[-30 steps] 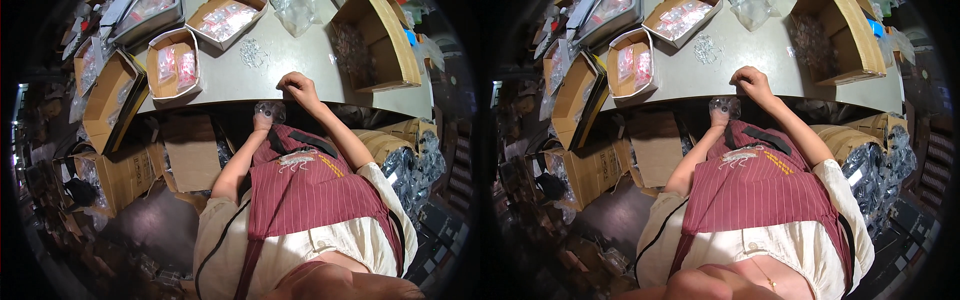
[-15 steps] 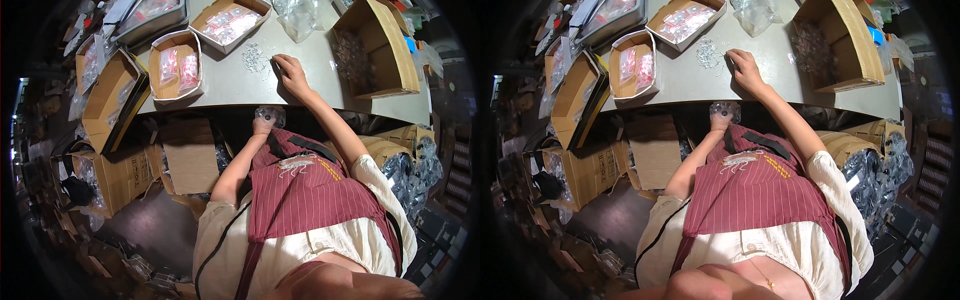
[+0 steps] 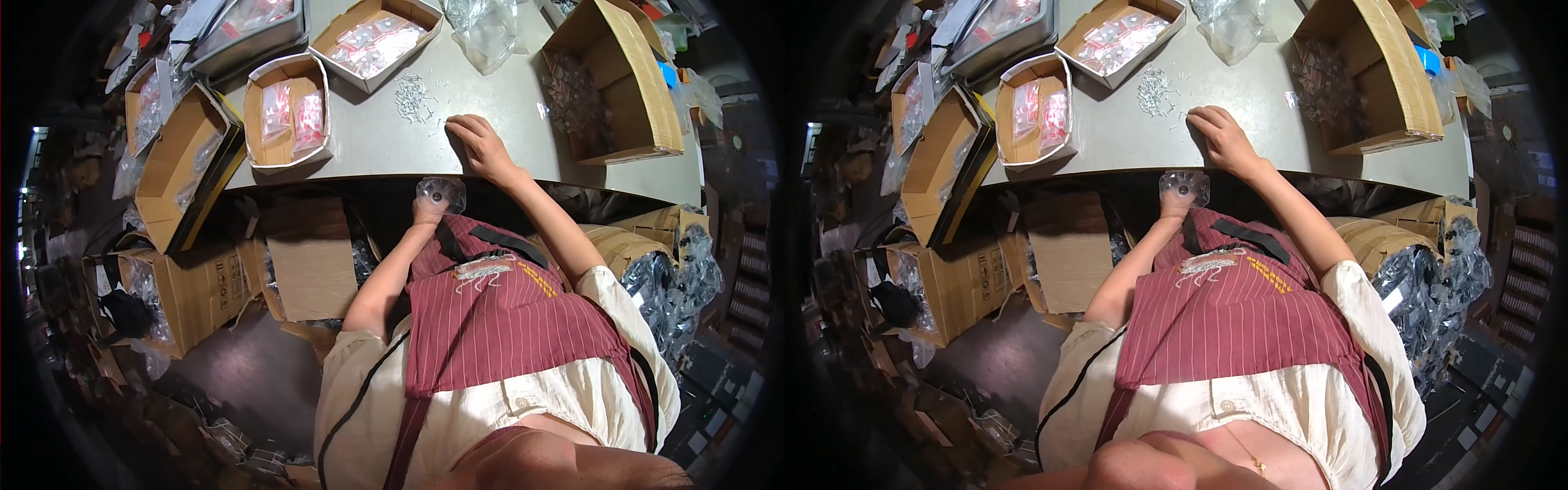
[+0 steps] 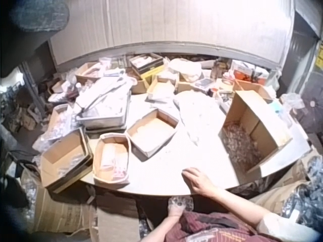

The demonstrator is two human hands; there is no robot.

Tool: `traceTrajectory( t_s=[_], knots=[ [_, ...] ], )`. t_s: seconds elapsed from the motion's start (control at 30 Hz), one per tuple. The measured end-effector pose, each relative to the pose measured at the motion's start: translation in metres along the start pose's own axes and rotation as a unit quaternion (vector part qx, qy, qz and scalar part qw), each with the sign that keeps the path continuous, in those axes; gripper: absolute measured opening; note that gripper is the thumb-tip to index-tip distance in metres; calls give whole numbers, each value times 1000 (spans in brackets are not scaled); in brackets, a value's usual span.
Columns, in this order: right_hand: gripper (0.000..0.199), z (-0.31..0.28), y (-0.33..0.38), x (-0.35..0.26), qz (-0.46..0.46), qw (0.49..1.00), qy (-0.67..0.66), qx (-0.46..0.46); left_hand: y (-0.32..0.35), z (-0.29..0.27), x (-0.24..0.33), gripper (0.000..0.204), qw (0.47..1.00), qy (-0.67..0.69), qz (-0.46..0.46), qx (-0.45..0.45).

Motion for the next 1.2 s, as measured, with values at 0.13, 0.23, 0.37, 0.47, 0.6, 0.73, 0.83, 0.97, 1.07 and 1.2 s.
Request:
traceTrajectory(
  t_s=[0.13, 0.23, 0.37, 0.47, 0.6, 0.73, 0.83, 0.97, 1.07, 1.2],
  knots=[
    [41, -5, 7, -6, 27, 998, -50, 35, -3, 2, 1, 40, 1000, -1, -1, 10],
    [46, -4, 17, 3, 94, 986, -104, 88, 5, -4, 10, 39, 1000, 14, -11, 17],
    [55, -1, 19, 9, 153, 974, -118, 119, 9, -8, 14, 35, 999, -14, -43, -5],
    [54, 0, 15, 7, 144, 979, -88, 111, 7, -8, 7, 37, 999, -4, -49, -4],
    [53, 3, 10, 11, 122, 986, -36, 105, 6, -7, 7, 40, 1000, 6, -24, -2],
    [52, 6, 3, 11, 94, 991, -17, 98, 6, -9, 10, 41, 1000, 2, -4, 14],
    [52, 8, 3, 15, 124, 985, -43, 111, 8, -11, 11, 42, 1000, -6, 4, 17],
    [51, 6, 1, 22, 132, 982, -18, 135, 9, -11, 13, 44, 1000, 3, -5, 13],
    [51, 6, -3, 24, 112, 988, -8, 110, 9, -9, 14, 45, 1000, 5, -7, 12],
    [50, 7, -19, 12, 52, 996, -61, 44, 6, -6, 5, 45, 999, -14, -34, 9]
  ],
)
Point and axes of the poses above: each hand's wrist, its own y-axis away from the middle knuckle, its own z-axis out of the palm, x = y × z, the point moved 3 cm from there along -y, towards the middle knuckle, and after that the axes turned 14 degrees about -z, right-handed, at the moved point
